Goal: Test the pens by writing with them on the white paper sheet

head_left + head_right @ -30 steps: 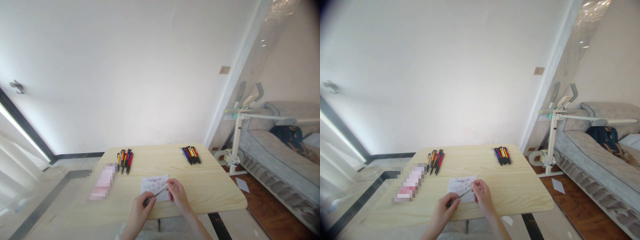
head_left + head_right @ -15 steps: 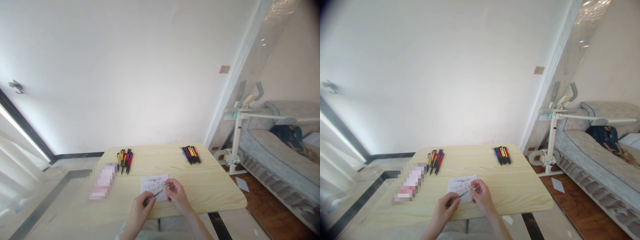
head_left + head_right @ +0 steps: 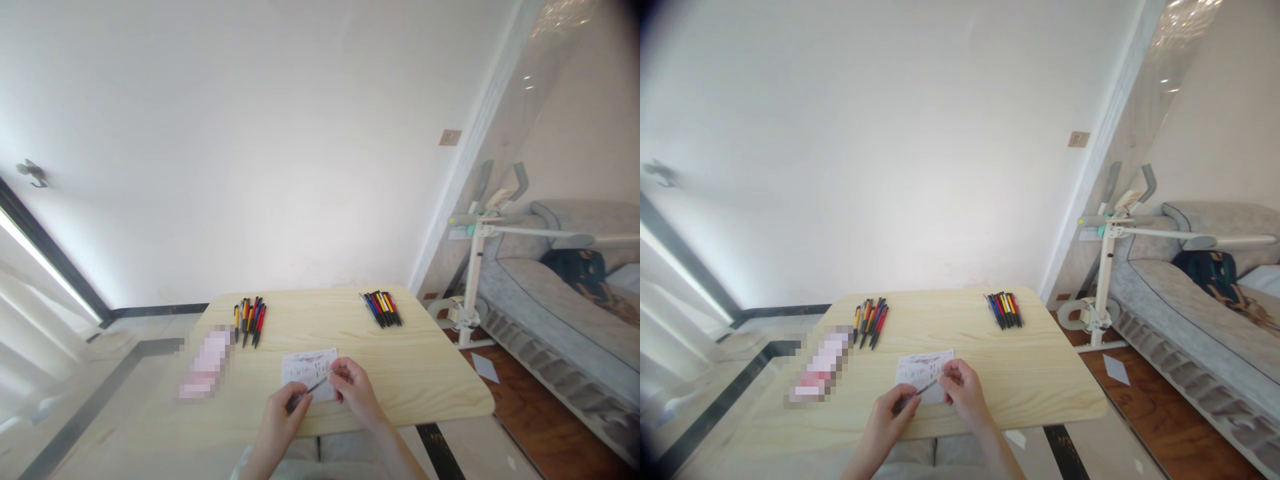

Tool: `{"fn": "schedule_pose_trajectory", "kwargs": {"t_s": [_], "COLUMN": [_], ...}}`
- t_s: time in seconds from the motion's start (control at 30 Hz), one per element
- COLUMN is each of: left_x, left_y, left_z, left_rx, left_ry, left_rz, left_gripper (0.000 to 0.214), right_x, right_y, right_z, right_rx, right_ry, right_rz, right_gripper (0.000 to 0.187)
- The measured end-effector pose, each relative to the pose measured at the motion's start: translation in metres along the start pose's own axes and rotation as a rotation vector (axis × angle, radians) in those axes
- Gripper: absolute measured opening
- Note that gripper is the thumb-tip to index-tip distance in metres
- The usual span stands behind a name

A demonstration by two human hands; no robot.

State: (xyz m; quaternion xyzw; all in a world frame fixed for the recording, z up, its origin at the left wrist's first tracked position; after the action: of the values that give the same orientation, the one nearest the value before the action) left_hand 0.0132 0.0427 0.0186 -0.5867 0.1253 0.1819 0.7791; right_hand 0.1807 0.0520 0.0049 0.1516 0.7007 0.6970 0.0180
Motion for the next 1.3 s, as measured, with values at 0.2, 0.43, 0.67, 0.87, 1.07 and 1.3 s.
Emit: {"fn": "schedule_pose_trajectory", "kwargs": {"t_s": [0.2,0.43,0.67,0.87,1.07,1.3], "left_x": [0.0,0.0006,-0.0004,-0.002,0.0001,0.0003], "left_y": [-0.0004,-0.001,-0.002,-0.0054,-0.0004,0.0013], "left_z": [-0.0004,0.0003,-0.0004,0.0006,0.0003,-0.0003], "left_rx": [-0.009,-0.006,-0.009,0.027,0.017,-0.01], "left_ry": [-0.004,0.005,-0.015,-0.032,-0.011,0.002], "left_rz": [-0.018,0.007,-0.011,0.003,0.006,0.009], "left_gripper": [0.025,0.025,0.026,0.022,0.022,0.022], "right_x": [0.0001,-0.0009,-0.0011,-0.0024,-0.0016,-0.0034], "right_y": [0.0006,0.0024,0.0004,-0.0007,-0.0028,0.0022], "right_z": [0.0,-0.0002,0.0005,0.0003,0.0004,-0.0005], "right_rx": [-0.001,-0.017,-0.011,-0.004,-0.013,-0.063], "right_ry": [0.008,-0.014,-0.028,-0.05,-0.091,-0.095], "right_rz": [-0.033,-0.034,-0.026,-0.055,-0.102,-0.021], "right_gripper": [0.027,0.026,0.028,0.029,0.031,0.028]}}
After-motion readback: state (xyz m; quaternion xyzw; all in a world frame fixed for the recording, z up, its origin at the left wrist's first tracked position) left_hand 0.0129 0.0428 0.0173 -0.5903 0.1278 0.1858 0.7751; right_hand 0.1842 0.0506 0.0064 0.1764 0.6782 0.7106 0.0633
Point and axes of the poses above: each hand's wrist, its own z-axis towards the middle knuckle, its own x-axis out of the palm, y = z × x, the point moved 6 cm from there along z, towards the middle knuckle, and after that the axes turned 14 degrees about -y, right-handed, at the moved point
